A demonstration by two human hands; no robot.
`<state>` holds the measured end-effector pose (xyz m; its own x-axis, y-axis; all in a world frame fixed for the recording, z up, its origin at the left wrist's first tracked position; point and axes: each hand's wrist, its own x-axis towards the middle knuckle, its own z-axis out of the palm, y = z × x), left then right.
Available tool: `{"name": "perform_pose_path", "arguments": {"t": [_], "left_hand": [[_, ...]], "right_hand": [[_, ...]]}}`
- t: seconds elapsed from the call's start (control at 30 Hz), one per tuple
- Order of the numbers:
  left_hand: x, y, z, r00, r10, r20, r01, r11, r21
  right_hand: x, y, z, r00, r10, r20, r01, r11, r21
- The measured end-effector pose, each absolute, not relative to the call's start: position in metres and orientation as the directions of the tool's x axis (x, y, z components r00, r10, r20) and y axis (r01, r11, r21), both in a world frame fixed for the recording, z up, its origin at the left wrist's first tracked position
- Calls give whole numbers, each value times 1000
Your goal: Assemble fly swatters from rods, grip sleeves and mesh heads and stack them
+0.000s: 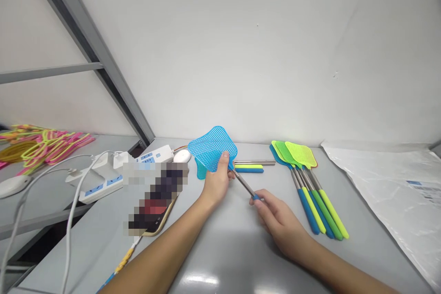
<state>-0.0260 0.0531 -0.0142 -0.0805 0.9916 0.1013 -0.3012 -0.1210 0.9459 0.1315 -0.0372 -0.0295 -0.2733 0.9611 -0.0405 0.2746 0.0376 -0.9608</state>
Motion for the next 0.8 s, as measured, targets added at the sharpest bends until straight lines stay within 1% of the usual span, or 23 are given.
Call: {"name": "perform_pose_path", "arguments": {"t": [0.2,0.37,0.57,0.7,0.8], "left_hand": [[-24,48,-12,-14,998,63,-313,-65,948],[-25,47,-11,16,986,166,-220,-159,962],[-21,43,-7,58,977,203,-243,-184,952],[-20,40,-3,161,948,274,-168,-248,954],[-21,38,-2,180,937,301,-102,-286,953]], "right_hand": [[134,-36,-26,-248,967,-63,329,23,-944],[135,-35,-24,-263,962,-73,319,15,-948],[133,-40,-29,-279,958,-62,259,13,-966],[127,-44,-35,-281,958,-64,226,1,-974],[127,-42,-36,-291,955,-51,184,3,-983]]}}
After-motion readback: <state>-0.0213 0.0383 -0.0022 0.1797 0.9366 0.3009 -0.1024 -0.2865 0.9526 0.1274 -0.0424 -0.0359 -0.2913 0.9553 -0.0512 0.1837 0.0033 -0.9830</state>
